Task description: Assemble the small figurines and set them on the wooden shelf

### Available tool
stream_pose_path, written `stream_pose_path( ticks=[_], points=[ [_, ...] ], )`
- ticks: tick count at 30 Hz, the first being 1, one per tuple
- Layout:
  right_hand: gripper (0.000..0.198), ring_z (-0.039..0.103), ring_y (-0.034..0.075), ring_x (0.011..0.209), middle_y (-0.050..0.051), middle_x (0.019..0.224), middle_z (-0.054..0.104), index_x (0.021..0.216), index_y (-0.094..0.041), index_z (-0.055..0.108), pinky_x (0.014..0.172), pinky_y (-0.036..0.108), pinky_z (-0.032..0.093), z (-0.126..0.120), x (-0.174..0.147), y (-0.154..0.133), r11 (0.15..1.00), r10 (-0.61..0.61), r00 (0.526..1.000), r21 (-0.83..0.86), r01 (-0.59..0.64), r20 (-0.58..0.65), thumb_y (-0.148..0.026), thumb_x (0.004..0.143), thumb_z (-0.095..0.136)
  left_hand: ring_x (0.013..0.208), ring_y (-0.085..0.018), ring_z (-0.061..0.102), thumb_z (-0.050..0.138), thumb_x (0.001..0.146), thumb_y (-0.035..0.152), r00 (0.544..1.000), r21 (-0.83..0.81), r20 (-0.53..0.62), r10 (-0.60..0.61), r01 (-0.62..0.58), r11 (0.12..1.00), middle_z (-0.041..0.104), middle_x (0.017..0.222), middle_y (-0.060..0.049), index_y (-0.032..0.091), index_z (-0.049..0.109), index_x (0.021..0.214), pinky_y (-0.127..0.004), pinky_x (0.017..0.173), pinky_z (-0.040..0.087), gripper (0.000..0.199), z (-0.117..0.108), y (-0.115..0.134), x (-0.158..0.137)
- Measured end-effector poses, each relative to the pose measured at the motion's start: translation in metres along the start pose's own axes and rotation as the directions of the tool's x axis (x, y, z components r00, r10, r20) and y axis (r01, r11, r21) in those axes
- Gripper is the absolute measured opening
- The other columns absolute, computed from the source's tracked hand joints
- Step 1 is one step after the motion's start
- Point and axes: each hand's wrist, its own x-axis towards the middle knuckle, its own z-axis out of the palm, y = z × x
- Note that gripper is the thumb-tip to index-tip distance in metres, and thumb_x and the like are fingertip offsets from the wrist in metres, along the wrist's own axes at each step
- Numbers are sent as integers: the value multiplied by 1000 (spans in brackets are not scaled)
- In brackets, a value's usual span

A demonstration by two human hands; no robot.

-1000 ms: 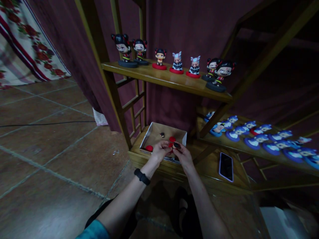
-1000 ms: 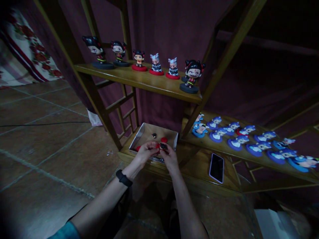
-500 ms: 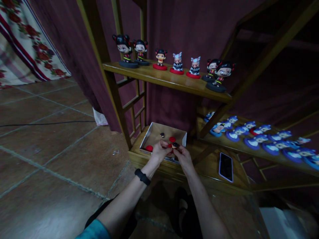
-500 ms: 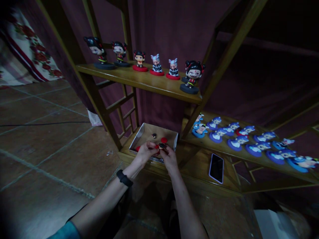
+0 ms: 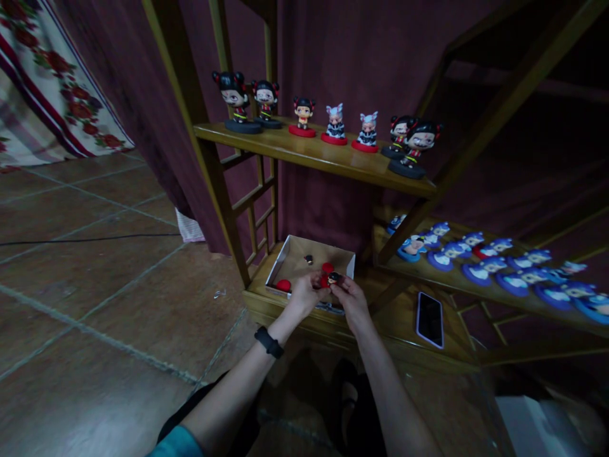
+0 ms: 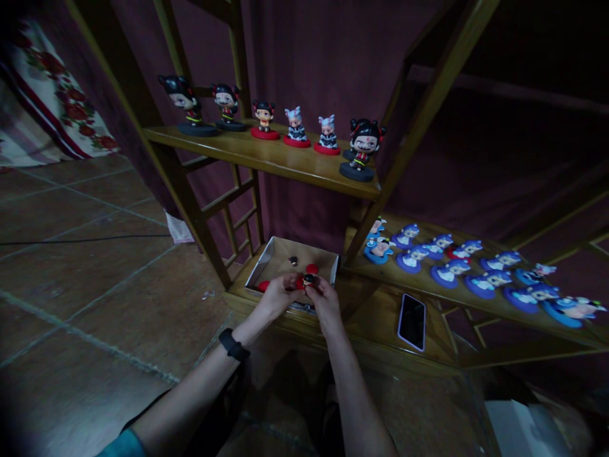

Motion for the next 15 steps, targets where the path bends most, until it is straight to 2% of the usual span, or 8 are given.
stream_pose_path(
  ticks=[4,6,10,12,15],
  points=[
    [29,61,19,91,3,95,69,93,-20,65,87,35,44,-2,0,5,999,6,1000,34,-7,26,-27,65,66,72,-14,58,64,64,15,996,264,-33,87,-75,961,61,80,-3,14,62,95,-27,68,46,32,-2,2,-4],
    [29,61,19,89,3,95,69,93,-21,65,86,35,44,-3,1,8,997,27,999,75,-29,33,-26,64,67,76,-15,58,64,65,14,990,404,-47,136,-106,909,59,88,-5,15,60,99,-28,71,47,35,-3,4,-7],
    [36,61,18,89,2,97,68,97,-22,64,82,34,46,-3,1,11,985,64,998,156,-68,27,-22,60,67,88,-17,57,56,73,15,978,623,27,207,-178,762,54,101,-7,18,54,109,-28,79,46,36,-1,12,-16],
    [38,61,18,87,2,96,68,97,-23,64,80,33,47,-3,0,11,982,80,997,172,-82,20,-20,59,67,92,-17,57,50,78,15,979,715,62,192,-178,676,51,108,-8,19,48,117,-28,80,46,39,2,15,-21],
    [41,61,17,85,1,96,68,98,-24,64,77,32,48,-3,-1,11,982,90,996,168,-89,4,-17,58,65,87,-17,60,42,83,16,988,834,104,111,-148,531,46,114,-9,21,38,125,-28,75,48,43,6,20,-25]
  ],
)
